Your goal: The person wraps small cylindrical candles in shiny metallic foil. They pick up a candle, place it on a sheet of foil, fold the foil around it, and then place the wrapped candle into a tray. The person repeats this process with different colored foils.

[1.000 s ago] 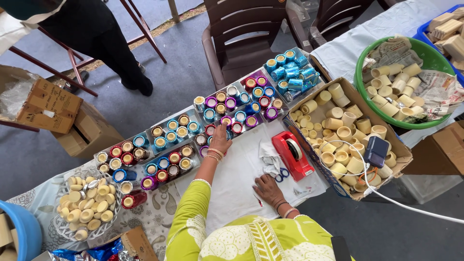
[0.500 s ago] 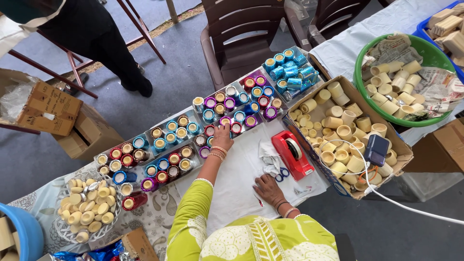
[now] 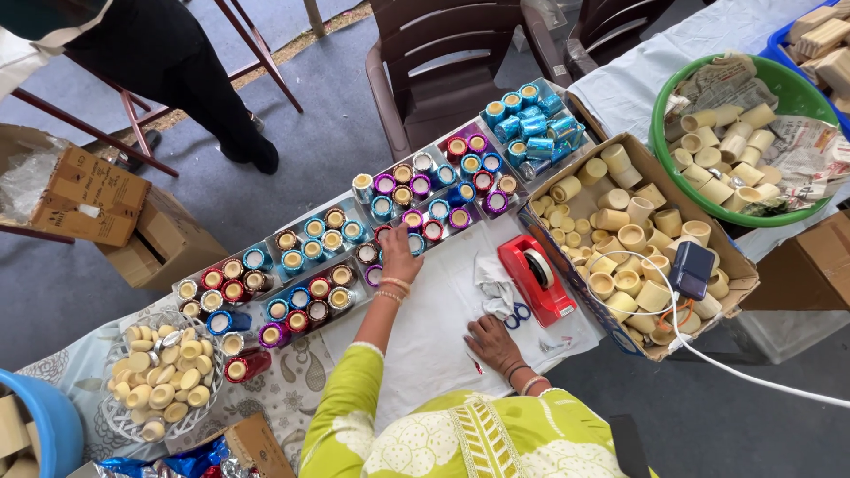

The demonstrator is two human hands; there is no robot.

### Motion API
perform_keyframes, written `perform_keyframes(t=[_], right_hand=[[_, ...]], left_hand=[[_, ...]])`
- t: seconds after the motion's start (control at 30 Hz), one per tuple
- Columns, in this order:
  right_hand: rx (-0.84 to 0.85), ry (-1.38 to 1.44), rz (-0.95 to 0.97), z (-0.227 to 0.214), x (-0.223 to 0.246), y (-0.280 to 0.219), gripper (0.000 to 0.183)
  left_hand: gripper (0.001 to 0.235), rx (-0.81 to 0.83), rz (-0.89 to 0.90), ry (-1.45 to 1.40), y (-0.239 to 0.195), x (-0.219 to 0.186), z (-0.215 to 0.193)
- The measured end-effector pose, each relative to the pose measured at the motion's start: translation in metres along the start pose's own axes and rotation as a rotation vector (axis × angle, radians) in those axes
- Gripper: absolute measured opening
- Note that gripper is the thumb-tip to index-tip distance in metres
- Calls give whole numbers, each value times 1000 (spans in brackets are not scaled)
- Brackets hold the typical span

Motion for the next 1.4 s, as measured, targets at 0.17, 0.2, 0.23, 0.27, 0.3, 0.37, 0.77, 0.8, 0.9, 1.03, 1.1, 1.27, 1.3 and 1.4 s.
perform_keyframes(t=[0.17, 0.2, 0.23, 0.27, 0.3, 0.37, 0.77, 0.8, 0.9, 1.03, 1.1, 1.27, 1.3, 1.4], right_hand=[[14, -5, 11, 4, -2, -1, 28], [33, 2, 18, 5, -2, -1, 27], [34, 4, 18, 5, -1, -2, 27], [20, -4, 10, 4, -1, -2, 27], [6, -11, 3, 4, 0, -2, 27], [0, -17, -3, 4, -1, -1, 27], [-38, -6, -28, -3, 2, -2, 26], [-42, -2, -32, -5, 2, -2, 26], [-27, 8, -10, -2, 2, -2, 26], [0, 25, 6, -7, 1, -1, 28], [29, 82, 30, -10, 2, -1, 30], [-4, 171, 37, -27, 0, -4, 27], [-8, 243, 34, -31, -2, -5, 24], [60, 442, 191, -53, -11, -4, 18]], left_hand=[[73, -117, 0, -123, -60, -14, -25], [64, -163, 5, -151, -77, -14, -29], [64, -163, 4, -150, -97, -16, -33], [58, -150, 66, -134, -118, -20, -36], [53, -138, 128, -117, -138, -24, -40], [50, -39, 116, -115, -181, -21, -40], [87, 423, 136, 502, -350, 58, -13], [84, 439, 167, 809, -353, 62, -11], [82, 361, 193, 610, -348, 55, -18], [83, 384, 159, 388, -346, 59, -12], [86, 324, 227, 370, -349, 60, -13], [88, 548, 29, 419, -342, 49, -15], [87, 727, -168, 486, -343, 54, -12], [88, 429, 106, 414, -343, 65, -8]])
Point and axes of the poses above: each hand's wrist, its own y-axis towards the middle knuckle, its own z-axis out of the palm, x = y × z, the point moved 4 cm from there along y, towards the middle knuckle, and after that the axes turned 11 degrees about -y, right-handed, at the moved point
